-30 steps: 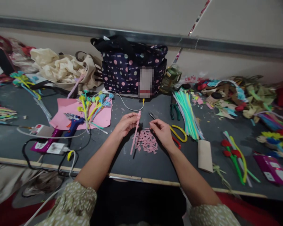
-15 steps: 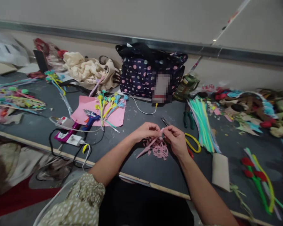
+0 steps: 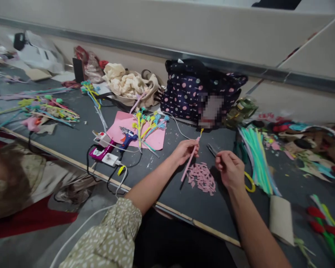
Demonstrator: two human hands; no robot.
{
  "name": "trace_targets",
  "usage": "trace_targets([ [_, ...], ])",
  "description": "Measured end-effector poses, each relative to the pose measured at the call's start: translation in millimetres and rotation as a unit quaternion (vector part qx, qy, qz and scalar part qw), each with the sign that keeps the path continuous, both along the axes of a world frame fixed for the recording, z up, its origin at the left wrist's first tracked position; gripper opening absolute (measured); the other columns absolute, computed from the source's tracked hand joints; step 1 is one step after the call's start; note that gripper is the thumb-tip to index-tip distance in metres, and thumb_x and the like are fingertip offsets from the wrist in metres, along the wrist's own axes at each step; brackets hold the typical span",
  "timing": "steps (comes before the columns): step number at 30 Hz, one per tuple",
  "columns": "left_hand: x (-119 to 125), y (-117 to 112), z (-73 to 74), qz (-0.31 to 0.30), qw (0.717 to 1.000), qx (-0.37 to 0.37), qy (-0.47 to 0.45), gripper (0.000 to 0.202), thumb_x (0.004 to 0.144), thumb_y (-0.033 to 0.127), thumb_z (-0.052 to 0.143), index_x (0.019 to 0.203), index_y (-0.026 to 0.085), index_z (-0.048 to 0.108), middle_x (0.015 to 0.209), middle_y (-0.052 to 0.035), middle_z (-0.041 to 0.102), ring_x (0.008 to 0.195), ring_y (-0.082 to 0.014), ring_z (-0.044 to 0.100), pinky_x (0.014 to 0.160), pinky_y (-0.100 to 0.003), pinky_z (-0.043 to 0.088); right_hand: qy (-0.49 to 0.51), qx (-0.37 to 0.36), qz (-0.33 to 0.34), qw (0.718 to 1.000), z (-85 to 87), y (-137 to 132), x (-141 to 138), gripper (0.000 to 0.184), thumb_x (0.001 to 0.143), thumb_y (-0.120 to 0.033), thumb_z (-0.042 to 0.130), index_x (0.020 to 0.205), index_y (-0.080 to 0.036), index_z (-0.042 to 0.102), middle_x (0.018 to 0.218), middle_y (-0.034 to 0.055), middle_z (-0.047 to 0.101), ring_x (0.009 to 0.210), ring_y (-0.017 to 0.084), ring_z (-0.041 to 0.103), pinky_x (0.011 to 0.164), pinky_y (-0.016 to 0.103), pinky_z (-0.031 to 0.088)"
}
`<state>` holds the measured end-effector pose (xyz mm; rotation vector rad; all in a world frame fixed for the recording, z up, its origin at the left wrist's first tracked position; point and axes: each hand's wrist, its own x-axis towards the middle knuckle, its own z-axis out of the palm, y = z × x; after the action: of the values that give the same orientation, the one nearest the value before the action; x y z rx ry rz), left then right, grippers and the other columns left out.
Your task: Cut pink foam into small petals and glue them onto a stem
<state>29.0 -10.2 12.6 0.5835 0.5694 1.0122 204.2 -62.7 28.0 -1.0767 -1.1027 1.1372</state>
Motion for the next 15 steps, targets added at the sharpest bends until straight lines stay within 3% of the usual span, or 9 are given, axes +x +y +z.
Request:
trace_targets([
  [4, -2.3, 9.5, -6.5, 0.054, 0.997, -0.054, -0.030, 0.017, 0.065, 0.024, 0.068, 0.069, 0.013, 0.055, 0.061, 0.0010, 0.052, 0.048, -0.0064, 0.045, 0.052, -0.023, 0.045, -0.078, 0.010, 0.110, 0.991, 42.5, -16.6, -37.7, 0.016, 0.080, -0.037, 0.065, 0.085, -0.022, 0.066, 0.064, -0.0005, 0.060, 0.047, 0.008, 0.045, 0.043, 0.021, 0.034],
  [7, -3.4, 12.5, -9.9, 0.058, 0.995, -0.068, -0.043, 0.014, 0.068, 0.024, 0.066, 0.068, 0.014, 0.056, 0.062, 0.0010, 0.051, 0.049, -0.0067, 0.044, 0.052, -0.024, 0.044, -0.202, 0.052, 0.262, 0.942, 64.0, -31.4, -86.0, 0.016, 0.083, -0.034, 0.061, 0.089, -0.023, 0.070, 0.080, 0.0039, 0.068, 0.070, 0.017, 0.060, 0.061, 0.028, 0.047],
  [10, -4.0, 13.1, -14.0, 0.066, 0.996, -0.039, -0.047, 0.013, 0.070, 0.024, 0.066, 0.071, 0.014, 0.058, 0.065, -0.0002, 0.052, 0.055, -0.0085, 0.047, 0.056, -0.025, 0.045, -0.258, 0.095, 0.398, 0.875, 61.4, -41.0, -142.0, 0.021, 0.086, -0.030, 0.055, 0.102, -0.023, 0.069, 0.096, 0.0043, 0.070, 0.086, 0.019, 0.063, 0.075, 0.031, 0.048],
  [15, -5.7, 11.2, -21.3, 0.072, 0.997, -0.012, -0.038, 0.012, 0.073, 0.025, 0.064, 0.072, 0.016, 0.056, 0.068, -0.0007, 0.051, 0.058, -0.0095, 0.046, 0.059, -0.026, 0.044, -0.423, 0.107, 0.427, 0.792, 38.4, -40.6, -216.8, 0.030, 0.083, -0.026, 0.058, 0.112, -0.017, 0.063, 0.090, 0.0060, 0.069, 0.078, 0.016, 0.060, 0.068, 0.027, 0.043],
])
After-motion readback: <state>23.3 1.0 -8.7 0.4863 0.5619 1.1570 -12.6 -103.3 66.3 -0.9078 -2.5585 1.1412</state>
